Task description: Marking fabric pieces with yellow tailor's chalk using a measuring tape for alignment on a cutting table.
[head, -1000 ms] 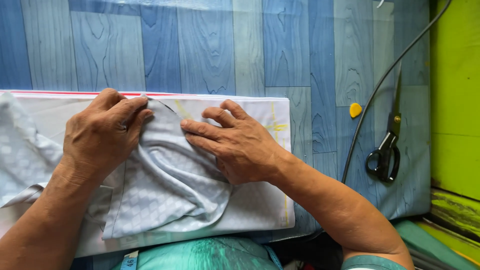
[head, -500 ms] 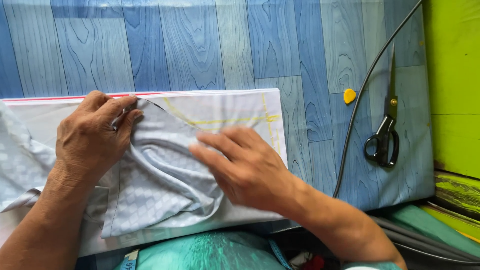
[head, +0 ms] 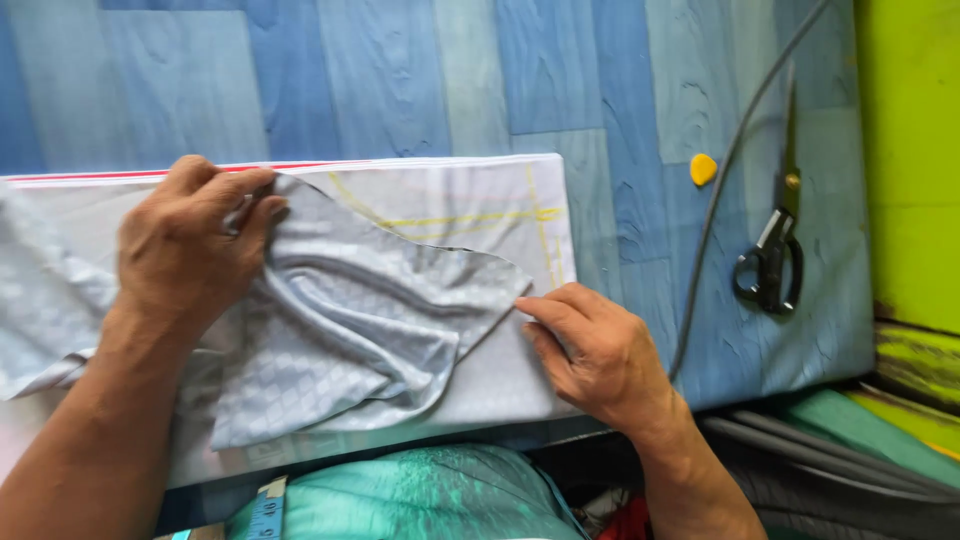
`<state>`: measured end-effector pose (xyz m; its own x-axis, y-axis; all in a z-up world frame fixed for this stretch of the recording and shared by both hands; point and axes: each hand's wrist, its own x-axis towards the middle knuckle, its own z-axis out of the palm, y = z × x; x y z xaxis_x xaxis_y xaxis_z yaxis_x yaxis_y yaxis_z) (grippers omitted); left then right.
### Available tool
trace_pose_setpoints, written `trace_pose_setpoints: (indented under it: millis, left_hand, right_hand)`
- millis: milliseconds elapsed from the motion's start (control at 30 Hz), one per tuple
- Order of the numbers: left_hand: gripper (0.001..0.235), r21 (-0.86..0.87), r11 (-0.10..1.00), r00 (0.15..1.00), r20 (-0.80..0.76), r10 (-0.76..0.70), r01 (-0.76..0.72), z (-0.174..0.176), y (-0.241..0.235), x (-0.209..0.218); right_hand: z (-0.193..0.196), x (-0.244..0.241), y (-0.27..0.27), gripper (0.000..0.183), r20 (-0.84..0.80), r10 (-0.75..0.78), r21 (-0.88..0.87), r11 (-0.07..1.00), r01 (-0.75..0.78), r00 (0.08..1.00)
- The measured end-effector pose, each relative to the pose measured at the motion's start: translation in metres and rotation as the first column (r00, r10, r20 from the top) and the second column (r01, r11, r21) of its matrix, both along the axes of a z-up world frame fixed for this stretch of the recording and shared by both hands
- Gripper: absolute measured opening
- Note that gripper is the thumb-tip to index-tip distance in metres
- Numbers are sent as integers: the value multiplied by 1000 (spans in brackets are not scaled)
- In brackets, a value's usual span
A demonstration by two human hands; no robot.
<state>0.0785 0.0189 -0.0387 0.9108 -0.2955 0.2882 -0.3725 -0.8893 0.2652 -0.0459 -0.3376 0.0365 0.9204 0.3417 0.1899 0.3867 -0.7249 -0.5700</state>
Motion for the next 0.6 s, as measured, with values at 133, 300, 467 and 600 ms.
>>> trace_pose_setpoints:
  millis: [133, 300, 467, 600]
  left_hand:
    - [21, -44, 999, 999, -44, -4, 2, 5, -3, 3]
    - [24, -80, 996, 997, -76, 29, -35, 5, -5, 3]
    - [23, -50, 999, 998, -70, 8, -11, 7, -7, 3]
    - [19, -48, 999, 999, -37, -15, 13, 10, -8, 1]
  right_hand:
    - [5, 8, 5, 22, 2, -5, -12, 1000, 5, 1000]
    - [8, 21, -5, 22, -48, -79, -35, 996, 77, 996]
    - [12, 40, -43, 20, 68, -282, -203, 935, 291, 957]
    - [5, 57, -90, 23, 99, -420, -347, 835, 427, 902]
